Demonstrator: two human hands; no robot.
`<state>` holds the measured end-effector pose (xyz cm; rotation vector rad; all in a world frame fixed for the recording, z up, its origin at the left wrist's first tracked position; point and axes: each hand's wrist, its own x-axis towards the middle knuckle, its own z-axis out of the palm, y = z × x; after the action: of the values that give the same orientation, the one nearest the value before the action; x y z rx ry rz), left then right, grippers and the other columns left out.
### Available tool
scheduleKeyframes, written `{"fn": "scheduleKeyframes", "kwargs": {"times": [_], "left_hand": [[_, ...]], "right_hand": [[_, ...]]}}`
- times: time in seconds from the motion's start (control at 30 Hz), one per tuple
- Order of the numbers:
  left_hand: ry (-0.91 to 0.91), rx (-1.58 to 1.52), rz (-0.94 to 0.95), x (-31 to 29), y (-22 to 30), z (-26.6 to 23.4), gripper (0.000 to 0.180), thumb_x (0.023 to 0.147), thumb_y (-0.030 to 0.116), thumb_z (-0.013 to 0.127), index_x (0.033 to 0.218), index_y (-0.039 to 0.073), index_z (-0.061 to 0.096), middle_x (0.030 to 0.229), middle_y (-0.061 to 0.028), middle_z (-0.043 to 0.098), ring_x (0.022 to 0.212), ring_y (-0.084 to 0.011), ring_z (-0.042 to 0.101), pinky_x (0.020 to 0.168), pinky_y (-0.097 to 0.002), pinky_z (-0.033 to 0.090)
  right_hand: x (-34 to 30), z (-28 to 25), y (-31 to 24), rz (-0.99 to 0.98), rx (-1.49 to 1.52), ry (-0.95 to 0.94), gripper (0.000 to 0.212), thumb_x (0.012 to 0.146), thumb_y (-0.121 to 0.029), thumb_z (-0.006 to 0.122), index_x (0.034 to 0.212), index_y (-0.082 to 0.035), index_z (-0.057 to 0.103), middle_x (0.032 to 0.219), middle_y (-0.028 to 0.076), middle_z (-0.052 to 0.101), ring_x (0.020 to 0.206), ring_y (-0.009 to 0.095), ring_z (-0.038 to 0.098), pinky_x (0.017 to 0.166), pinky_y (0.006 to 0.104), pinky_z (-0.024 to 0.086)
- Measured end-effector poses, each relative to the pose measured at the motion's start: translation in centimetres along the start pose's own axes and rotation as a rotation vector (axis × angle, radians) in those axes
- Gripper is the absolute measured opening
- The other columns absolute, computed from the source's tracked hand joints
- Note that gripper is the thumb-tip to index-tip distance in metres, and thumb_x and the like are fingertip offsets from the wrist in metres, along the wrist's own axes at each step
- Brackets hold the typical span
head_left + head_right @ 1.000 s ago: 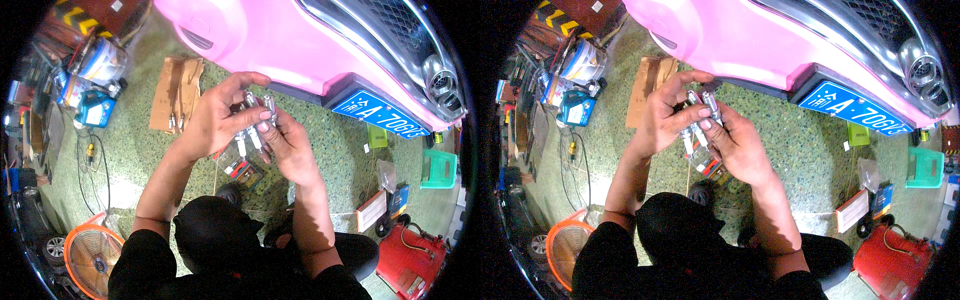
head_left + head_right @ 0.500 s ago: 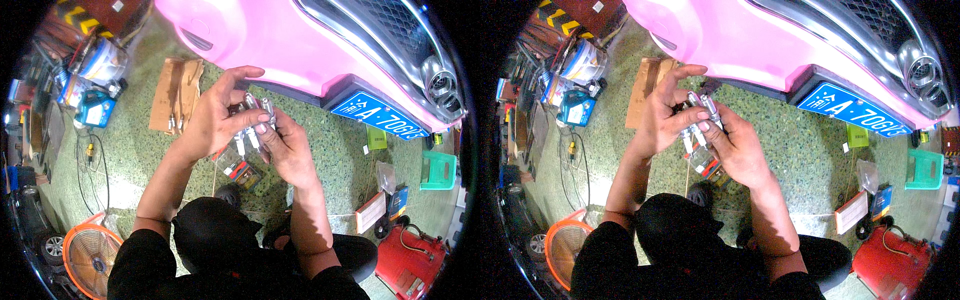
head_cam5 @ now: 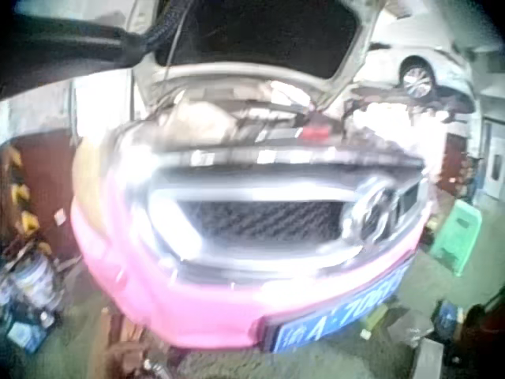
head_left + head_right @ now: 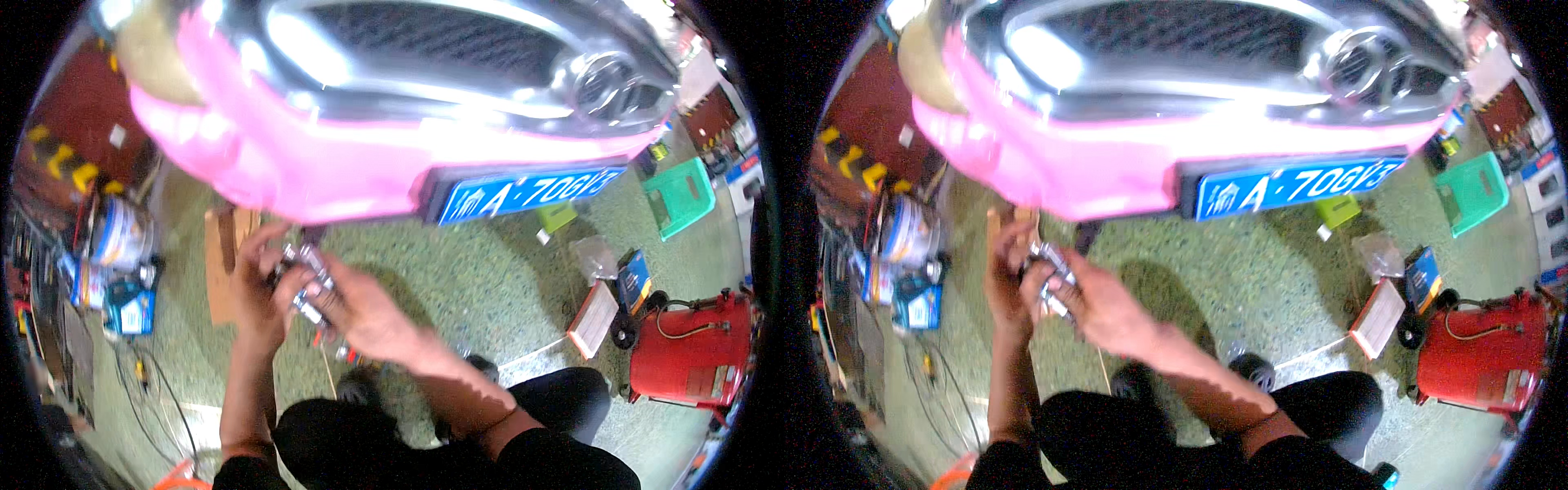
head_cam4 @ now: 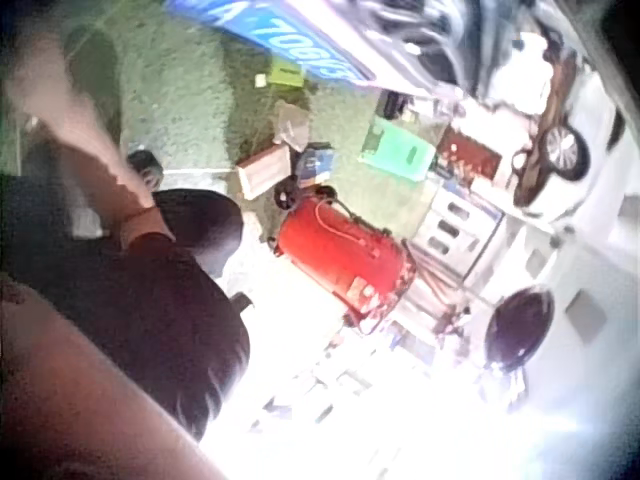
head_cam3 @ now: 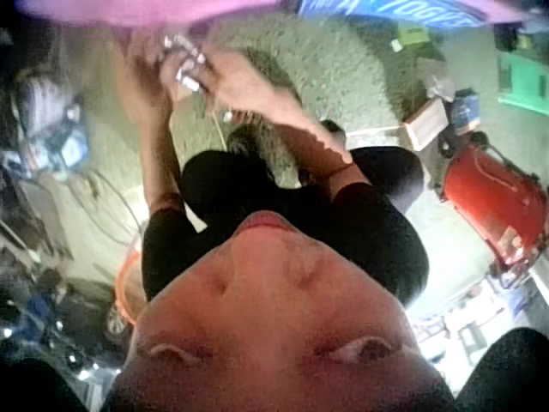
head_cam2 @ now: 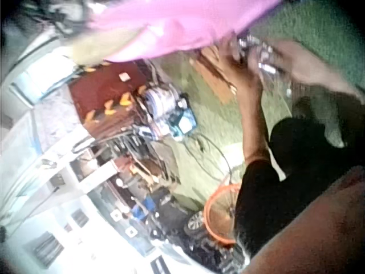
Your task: The person unpacks a box of spark plugs and installs them into the engine of a pink car with the hood open. They use a wrench to tighten the plugs and a cloth to wipe the engine area.
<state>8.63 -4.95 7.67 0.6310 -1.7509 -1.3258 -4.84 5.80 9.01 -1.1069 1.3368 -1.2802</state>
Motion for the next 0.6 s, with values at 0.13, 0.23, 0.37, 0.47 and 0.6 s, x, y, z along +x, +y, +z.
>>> {"fn": "scheduleKeyframes", "kwargs": {"times": [0.13,0.23,0.37,0.47,0.6], "left_hand": [[0.164,0.095,0.076,3.3,6.5,0.9,0.041,0.088,0.001,0.073,0.125,0.0,0.056,0.102,-0.0044,0.062,0.086,-0.0112,0.057,0.077,-0.026,0.047],[0.278,-0.009,0.046,4.9,10.8,2.6,0.03,0.093,0.007,0.069,0.12,0.0,0.059,0.104,-0.0058,0.061,0.086,-0.0121,0.057,0.077,-0.0263,0.046],[0.453,-0.225,-0.324,7.3,22.8,6.9,0.029,0.1,0.022,0.061,0.117,-0.001,0.062,0.106,-0.0054,0.061,0.087,-0.0124,0.057,0.078,-0.0263,0.046],[0.292,-0.544,-0.584,9.0,30.3,9.4,0.045,0.106,0.04,0.051,0.127,0.002,0.061,0.107,-0.0056,0.064,0.095,-0.0167,0.062,0.086,-0.0303,0.051],[0.046,-0.847,-0.867,10.9,41.1,12.5,0.054,0.109,0.036,0.045,0.145,-0.003,0.046,0.137,-0.0222,0.059,0.129,-0.0342,0.055,0.114,-0.0448,0.04]], "right_hand": [[0.8,1.1,-6.5,-0.071,0.166,0.178,0.038,0.109,-0.024,0.047,0.139,-0.001,0.046,0.093,0.022,0.066,0.085,0.036,0.068,0.077,0.0445,0.054],[0.3,1.0,-11.6,-0.195,0.101,0.373,0.037,0.108,-0.021,0.049,0.138,0.001,0.048,0.101,0.029,0.065,0.093,0.045,0.067,0.083,0.0468,0.052],[-2.0,-0.8,-22.7,-0.091,0.059,0.417,0.037,0.105,-0.016,0.051,0.138,0.0,0.049,0.106,0.03,0.066,0.101,0.05,0.065,0.085,0.047,0.052],[-4.5,-3.5,-31.2,0.04,-0.066,0.429,0.04,0.102,-0.01,0.051,0.141,-0.001,0.048,0.106,0.031,0.066,0.097,0.051,0.065,0.078,0.0488,0.053],[-8.5,-7.5,-39.3,0.043,-0.249,0.465,0.048,0.1,-0.002,0.049,0.147,0.002,0.039,0.116,0.031,0.064,0.1,0.052,0.065,0.082,0.048,0.054]]}}
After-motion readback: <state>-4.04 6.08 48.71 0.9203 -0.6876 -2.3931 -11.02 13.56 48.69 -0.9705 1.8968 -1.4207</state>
